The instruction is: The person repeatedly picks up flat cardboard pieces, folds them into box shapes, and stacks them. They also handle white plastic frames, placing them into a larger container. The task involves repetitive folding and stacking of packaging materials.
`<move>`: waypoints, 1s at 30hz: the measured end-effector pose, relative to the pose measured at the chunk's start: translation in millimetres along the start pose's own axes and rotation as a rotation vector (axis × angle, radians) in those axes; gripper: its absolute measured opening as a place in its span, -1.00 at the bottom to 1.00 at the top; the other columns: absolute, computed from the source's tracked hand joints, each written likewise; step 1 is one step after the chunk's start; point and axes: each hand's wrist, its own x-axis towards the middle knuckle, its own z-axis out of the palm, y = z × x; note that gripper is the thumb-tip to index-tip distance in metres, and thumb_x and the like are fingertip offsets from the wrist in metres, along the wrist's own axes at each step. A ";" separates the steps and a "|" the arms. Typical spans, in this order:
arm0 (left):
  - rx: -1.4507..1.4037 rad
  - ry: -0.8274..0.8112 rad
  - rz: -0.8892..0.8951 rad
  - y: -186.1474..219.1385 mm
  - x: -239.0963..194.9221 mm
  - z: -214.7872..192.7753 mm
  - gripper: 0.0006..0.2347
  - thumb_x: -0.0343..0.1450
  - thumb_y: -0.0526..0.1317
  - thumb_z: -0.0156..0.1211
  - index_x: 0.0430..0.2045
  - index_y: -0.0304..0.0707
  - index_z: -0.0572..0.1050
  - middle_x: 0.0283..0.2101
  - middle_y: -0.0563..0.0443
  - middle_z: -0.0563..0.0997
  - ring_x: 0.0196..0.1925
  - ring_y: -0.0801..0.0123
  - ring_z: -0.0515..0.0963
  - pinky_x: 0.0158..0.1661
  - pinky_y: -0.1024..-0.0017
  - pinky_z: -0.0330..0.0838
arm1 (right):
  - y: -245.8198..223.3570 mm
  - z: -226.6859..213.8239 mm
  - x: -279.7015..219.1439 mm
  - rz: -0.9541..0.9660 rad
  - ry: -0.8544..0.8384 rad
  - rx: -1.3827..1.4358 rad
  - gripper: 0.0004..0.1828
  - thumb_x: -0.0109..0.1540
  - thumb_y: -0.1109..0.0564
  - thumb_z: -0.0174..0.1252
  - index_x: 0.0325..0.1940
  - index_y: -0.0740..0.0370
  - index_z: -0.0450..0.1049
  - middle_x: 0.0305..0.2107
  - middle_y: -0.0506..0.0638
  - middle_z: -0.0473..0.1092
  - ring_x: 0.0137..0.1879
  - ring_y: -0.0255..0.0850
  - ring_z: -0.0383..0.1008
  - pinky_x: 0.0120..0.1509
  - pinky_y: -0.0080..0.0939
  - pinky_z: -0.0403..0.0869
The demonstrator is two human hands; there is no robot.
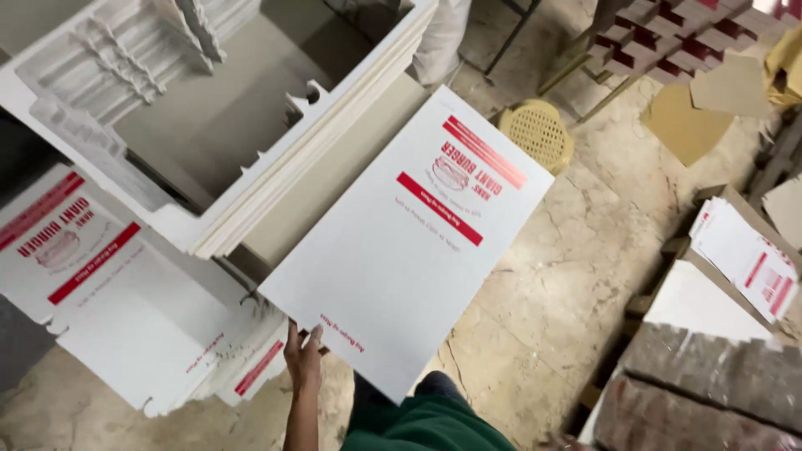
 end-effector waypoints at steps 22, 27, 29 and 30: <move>0.579 0.647 -0.283 -69.1 -25.0 72.9 -0.48 0.37 -0.02 0.23 0.28 0.12 0.35 0.17 0.04 0.60 0.17 0.10 0.57 0.01 0.10 0.49 | -500.1 -155.4 275.4 -0.863 0.442 -0.428 -0.57 0.24 -0.13 0.16 -0.01 0.22 0.61 0.05 0.20 0.47 0.13 0.17 0.47 0.17 0.14 0.46; 0.557 0.706 -0.220 -98.2 -15.5 81.9 -0.49 0.30 -0.12 0.38 0.20 0.02 0.49 0.00 0.03 0.73 -0.10 0.30 0.68 -0.38 0.41 0.43 | -539.8 -162.2 237.4 -0.551 0.202 -0.576 -0.52 0.15 0.11 0.07 0.15 0.06 0.59 -0.04 0.13 0.58 0.03 0.09 0.56 0.03 0.04 0.54; 0.606 0.734 -0.264 -99.0 -16.3 88.8 -0.26 0.22 0.02 0.52 0.34 -0.04 0.37 0.15 -0.07 0.63 0.08 0.17 0.61 -0.17 0.31 0.51 | -543.3 -166.6 244.6 -0.604 0.214 -0.717 -0.49 0.15 -0.04 0.11 0.14 0.13 0.58 0.05 0.18 0.54 0.14 0.13 0.53 0.11 0.08 0.52; 0.578 0.745 -0.277 -102.3 -15.5 93.5 -0.26 0.22 0.02 0.52 0.34 -0.04 0.37 0.15 -0.07 0.63 0.08 0.17 0.61 -0.17 0.31 0.51 | -545.7 -166.3 238.0 -0.627 0.212 -0.737 -0.49 0.15 -0.04 0.11 0.14 0.13 0.58 0.05 0.18 0.54 0.14 0.13 0.53 0.11 0.08 0.52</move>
